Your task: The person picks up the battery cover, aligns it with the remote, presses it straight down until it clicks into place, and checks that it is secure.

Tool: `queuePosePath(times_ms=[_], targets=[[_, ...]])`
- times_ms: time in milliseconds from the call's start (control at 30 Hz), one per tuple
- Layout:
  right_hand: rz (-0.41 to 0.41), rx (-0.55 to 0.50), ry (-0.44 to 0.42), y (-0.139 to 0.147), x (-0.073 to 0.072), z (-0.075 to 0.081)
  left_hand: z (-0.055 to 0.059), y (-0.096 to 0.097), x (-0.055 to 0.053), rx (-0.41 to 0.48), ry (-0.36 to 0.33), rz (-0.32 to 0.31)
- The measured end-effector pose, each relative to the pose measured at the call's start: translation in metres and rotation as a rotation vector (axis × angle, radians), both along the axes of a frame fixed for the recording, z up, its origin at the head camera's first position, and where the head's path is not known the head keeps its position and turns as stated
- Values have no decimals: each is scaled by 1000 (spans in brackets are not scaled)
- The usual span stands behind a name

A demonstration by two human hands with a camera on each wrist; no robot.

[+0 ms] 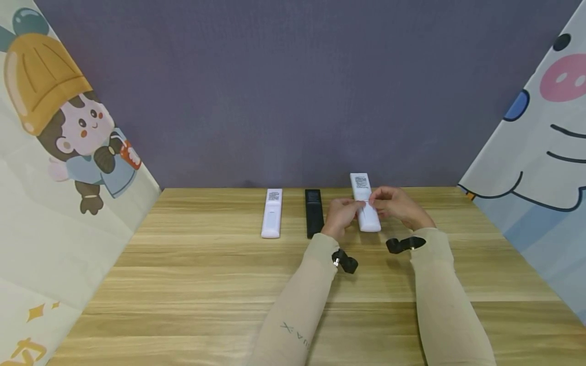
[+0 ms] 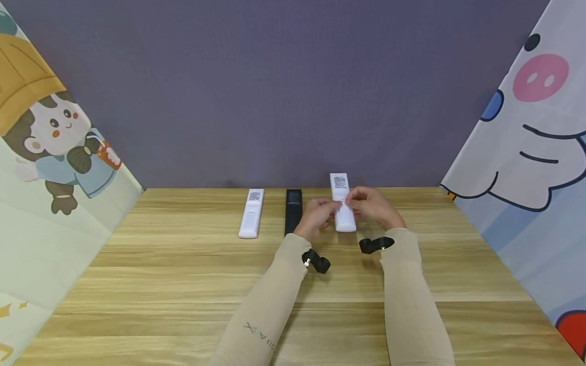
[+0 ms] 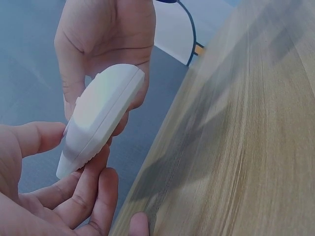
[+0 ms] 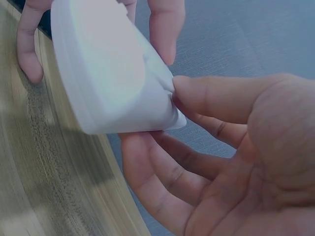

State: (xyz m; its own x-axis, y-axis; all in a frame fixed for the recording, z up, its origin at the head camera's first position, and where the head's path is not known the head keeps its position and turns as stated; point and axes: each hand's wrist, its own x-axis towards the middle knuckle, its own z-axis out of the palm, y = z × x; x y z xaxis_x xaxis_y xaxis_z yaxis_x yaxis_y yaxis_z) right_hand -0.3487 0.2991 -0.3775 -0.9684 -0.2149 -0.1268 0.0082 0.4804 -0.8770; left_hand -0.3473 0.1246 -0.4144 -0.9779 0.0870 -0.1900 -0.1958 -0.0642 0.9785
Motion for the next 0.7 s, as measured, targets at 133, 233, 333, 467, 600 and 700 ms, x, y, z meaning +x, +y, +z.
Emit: queuePosePath(times_ms=[133, 233, 333, 467, 600, 700], targets=[[-6, 5, -1, 0, -1, -1, 0, 1, 0, -1, -3, -1], [-9, 12, -2, -1, -1, -1, 1, 1, 0, -6, -3, 3], [-6, 23, -2, -1, -1, 0, 0, 1, 0, -4, -2, 3], [-7, 21, -5, -1, 0, 1, 0, 0, 0, -4, -4, -1], [-6, 18, -2, -1, -2, 0, 1, 0, 0, -1, -4, 2], [-5, 30, -1, -1, -2, -2, 1, 0, 0, 4, -4, 5]])
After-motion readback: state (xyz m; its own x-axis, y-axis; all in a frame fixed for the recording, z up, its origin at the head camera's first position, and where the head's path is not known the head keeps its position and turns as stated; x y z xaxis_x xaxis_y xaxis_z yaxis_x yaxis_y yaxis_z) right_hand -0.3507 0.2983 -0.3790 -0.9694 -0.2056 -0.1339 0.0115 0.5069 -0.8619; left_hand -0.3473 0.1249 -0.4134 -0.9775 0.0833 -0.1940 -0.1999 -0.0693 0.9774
